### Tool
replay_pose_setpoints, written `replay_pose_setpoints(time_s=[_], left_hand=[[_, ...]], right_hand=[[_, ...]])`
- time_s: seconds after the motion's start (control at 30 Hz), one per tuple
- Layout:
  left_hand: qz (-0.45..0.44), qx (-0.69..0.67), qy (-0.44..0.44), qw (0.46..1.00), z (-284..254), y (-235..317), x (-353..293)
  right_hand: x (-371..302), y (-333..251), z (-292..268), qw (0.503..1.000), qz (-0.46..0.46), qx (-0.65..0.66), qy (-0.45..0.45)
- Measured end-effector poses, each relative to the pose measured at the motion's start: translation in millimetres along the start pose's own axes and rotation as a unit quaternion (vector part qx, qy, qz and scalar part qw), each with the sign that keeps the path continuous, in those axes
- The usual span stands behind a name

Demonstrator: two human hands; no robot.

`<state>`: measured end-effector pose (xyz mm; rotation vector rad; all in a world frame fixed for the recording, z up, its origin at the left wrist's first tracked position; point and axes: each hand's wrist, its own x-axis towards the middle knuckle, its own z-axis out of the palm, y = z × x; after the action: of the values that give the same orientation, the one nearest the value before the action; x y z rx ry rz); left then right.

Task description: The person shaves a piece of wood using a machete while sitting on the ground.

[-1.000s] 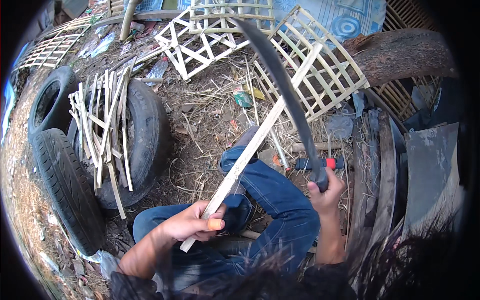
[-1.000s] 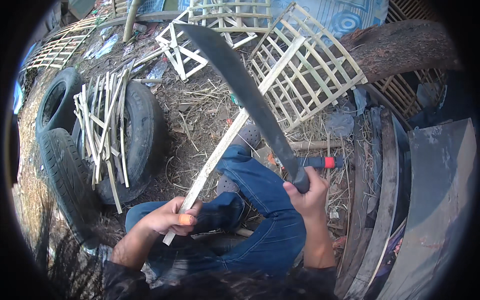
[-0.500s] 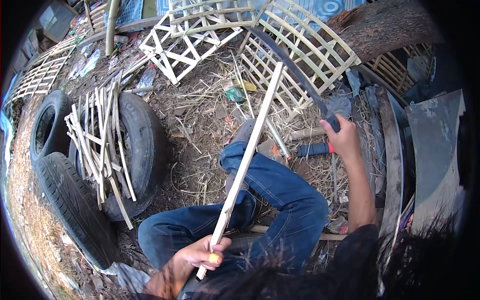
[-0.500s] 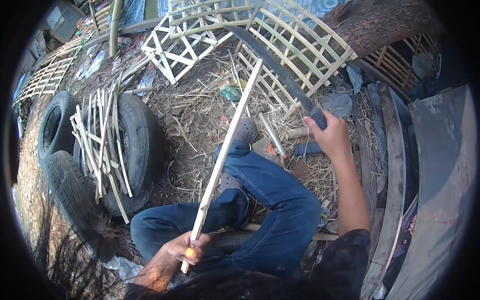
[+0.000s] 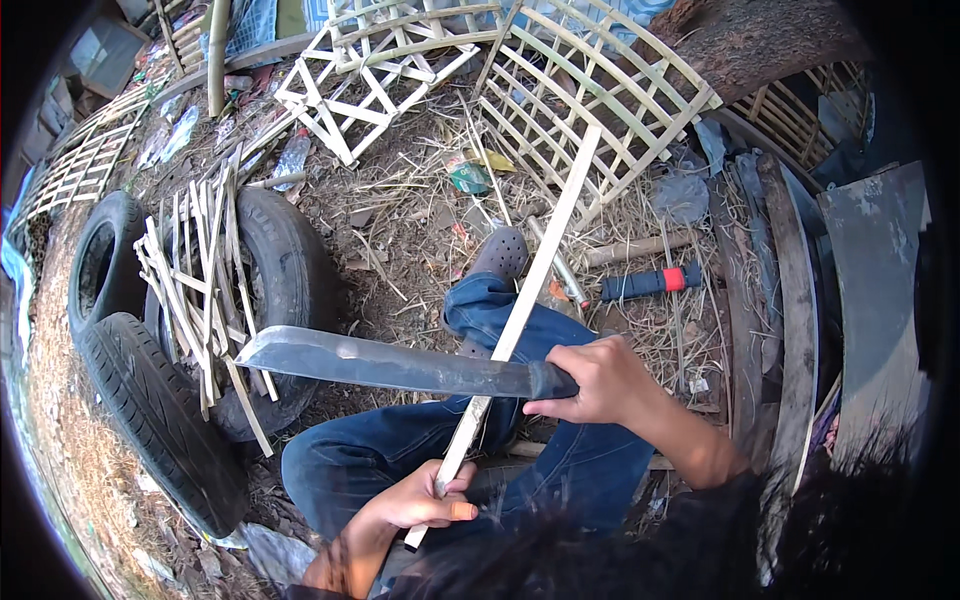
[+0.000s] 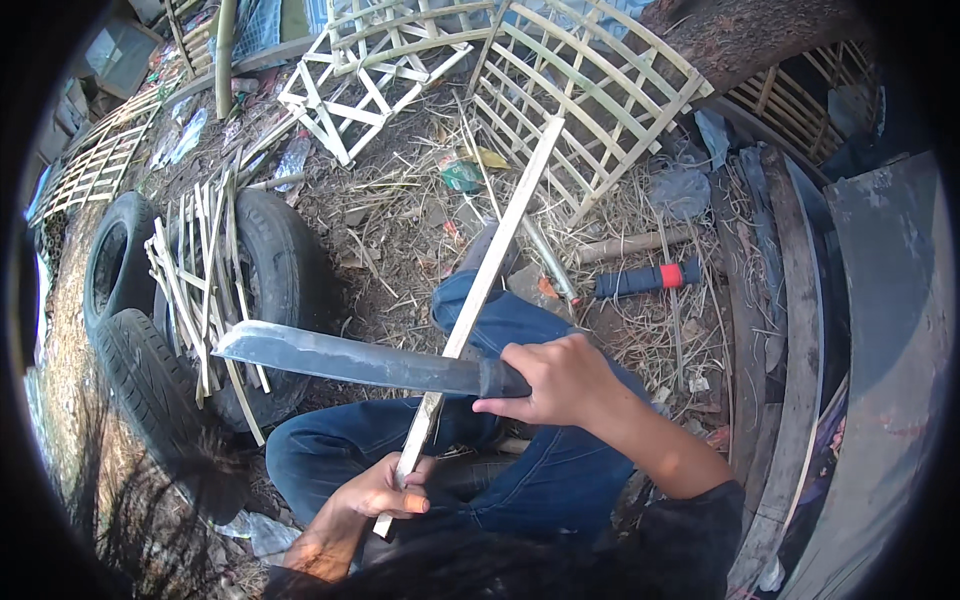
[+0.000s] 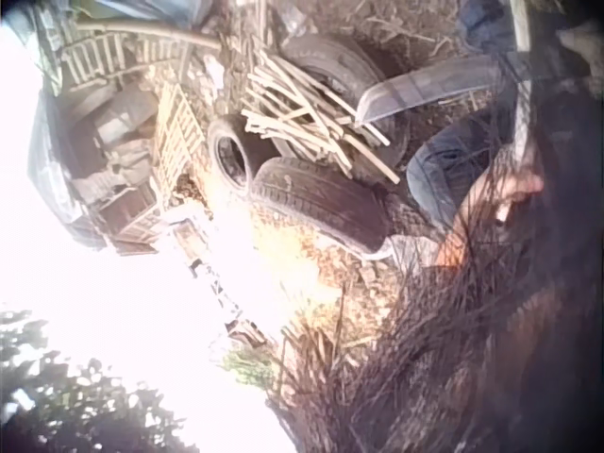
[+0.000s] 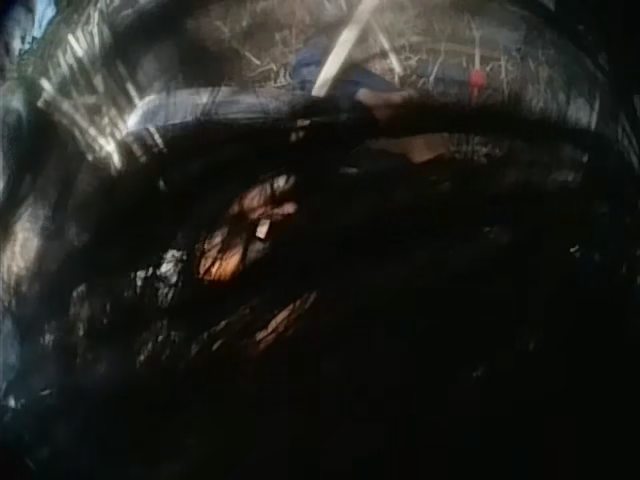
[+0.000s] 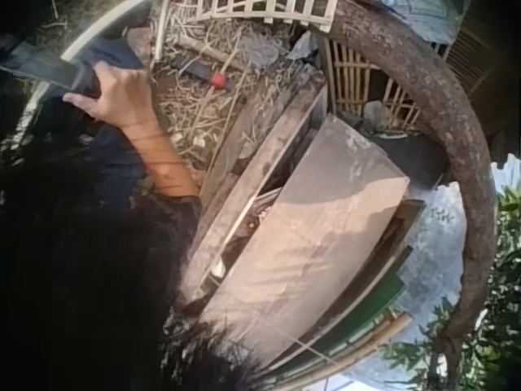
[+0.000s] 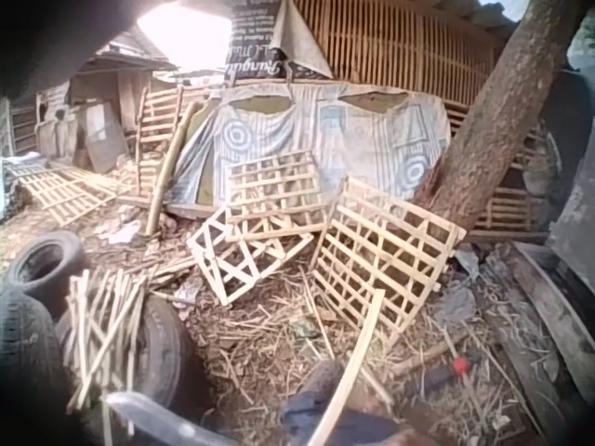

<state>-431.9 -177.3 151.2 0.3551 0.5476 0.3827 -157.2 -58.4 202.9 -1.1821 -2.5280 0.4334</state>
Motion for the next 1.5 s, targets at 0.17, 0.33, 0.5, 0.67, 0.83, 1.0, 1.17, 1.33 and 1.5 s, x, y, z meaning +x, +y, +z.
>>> replay_pose_setpoints(time_s=[0.17, 0.33, 0.5, 0.67, 0.83, 1.0, 1.17, 1.33, 1.5], left_hand=[[0.016, 0.009, 0.024, 1.0, 3, 0, -9], [-0.007, -0.015, 0.001, 1.0, 6, 10, -10], [-0.031, -0.052, -0.039, 0.997, -3, 9, -19], [-0.044, -0.061, -0.021, 0.997, -28, -6, -57], [-0.068, -0.013, -0.002, 0.998, -31, 4, -57], [-0.014, 0.039, 0.04, 0.998, -36, -7, -91], [0.012, -0.112, 0.046, 0.993, -25, 15, -70], [0.054, -0.204, -0.117, 0.971, -16, 12, -34], [0.035, -0.185, -0.164, 0.968, -18, -15, -13]], right_hand=[[6, 25, -7, 0.999, -0.025, -0.036, -0.01], [5, 47, -24, 0.989, -0.086, -0.109, 0.047], [-1, 66, -43, 0.985, -0.069, -0.157, 0.026], [-19, 103, -98, 0.957, 0.182, -0.207, 0.088], [-24, 105, -98, 0.93, 0.276, -0.216, 0.106], [-64, 160, -120, 0.872, 0.4, -0.142, 0.242], [-83, 117, -55, 0.853, 0.427, 0.114, 0.278], [-39, 5, 9, 0.936, 0.247, 0.218, 0.119], [-24, -49, 37, 0.958, 0.094, 0.27, 0.028]])
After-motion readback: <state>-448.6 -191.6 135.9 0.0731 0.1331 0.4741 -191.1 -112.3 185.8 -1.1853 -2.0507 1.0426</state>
